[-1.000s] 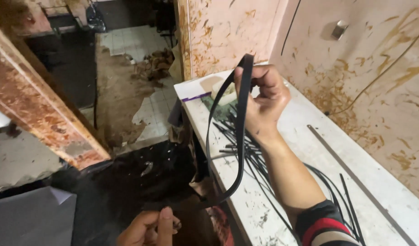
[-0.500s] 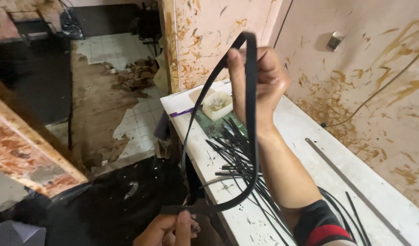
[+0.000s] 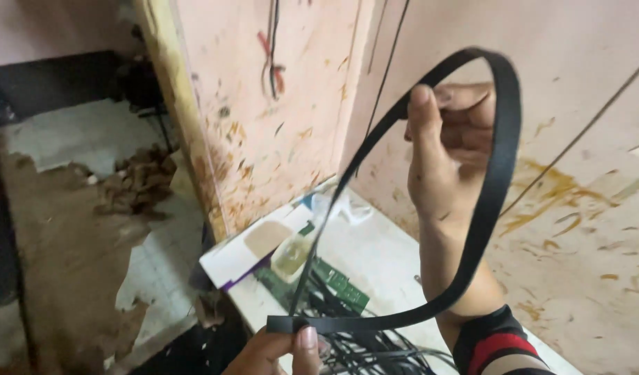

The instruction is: Hanging black strips on a line and then using a tool to unscrew a cooling fan assembly at a workbench.

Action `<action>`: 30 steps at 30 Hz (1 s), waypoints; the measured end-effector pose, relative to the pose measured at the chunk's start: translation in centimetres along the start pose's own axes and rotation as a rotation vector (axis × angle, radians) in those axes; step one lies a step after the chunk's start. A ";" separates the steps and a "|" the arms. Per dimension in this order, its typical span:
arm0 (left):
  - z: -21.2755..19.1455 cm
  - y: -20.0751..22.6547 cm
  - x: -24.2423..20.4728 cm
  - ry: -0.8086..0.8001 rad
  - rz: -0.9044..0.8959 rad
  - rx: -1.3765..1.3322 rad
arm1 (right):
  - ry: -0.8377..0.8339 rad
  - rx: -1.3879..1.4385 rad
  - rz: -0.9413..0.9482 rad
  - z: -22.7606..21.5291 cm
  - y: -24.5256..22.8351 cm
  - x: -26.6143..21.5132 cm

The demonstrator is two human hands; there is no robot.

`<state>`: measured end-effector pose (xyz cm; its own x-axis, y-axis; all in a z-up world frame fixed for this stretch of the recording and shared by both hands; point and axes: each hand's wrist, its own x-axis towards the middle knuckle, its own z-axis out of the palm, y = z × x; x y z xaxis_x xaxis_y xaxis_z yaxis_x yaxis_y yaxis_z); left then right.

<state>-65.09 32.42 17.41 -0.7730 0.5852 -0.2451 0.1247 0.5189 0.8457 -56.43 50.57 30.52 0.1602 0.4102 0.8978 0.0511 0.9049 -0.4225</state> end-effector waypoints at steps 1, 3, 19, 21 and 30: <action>0.0 0.8 0.3 0.010 0.045 -0.025 | 0.052 -0.105 0.016 -0.2 0.2 1.0; -1.2 3.5 0.8 -0.062 0.083 0.023 | 0.083 -0.193 -0.010 -1.1 -0.1 2.5; -1.8 20.7 2.3 -0.098 1.160 -0.672 | 0.144 -0.376 -0.192 -8.8 5.1 9.8; 0.2 22.2 3.0 -0.072 1.197 -0.677 | 0.174 -0.575 -0.125 -9.6 5.1 9.7; 9.7 34.1 5.6 -0.113 1.470 -0.741 | 0.112 -0.186 0.017 -14.0 14.6 7.9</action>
<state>-59.17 59.41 40.27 -0.2182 0.3323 0.9176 0.3323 -0.8588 0.3900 -40.61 65.45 29.69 0.2705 0.4003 0.8756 0.2264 0.8575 -0.4620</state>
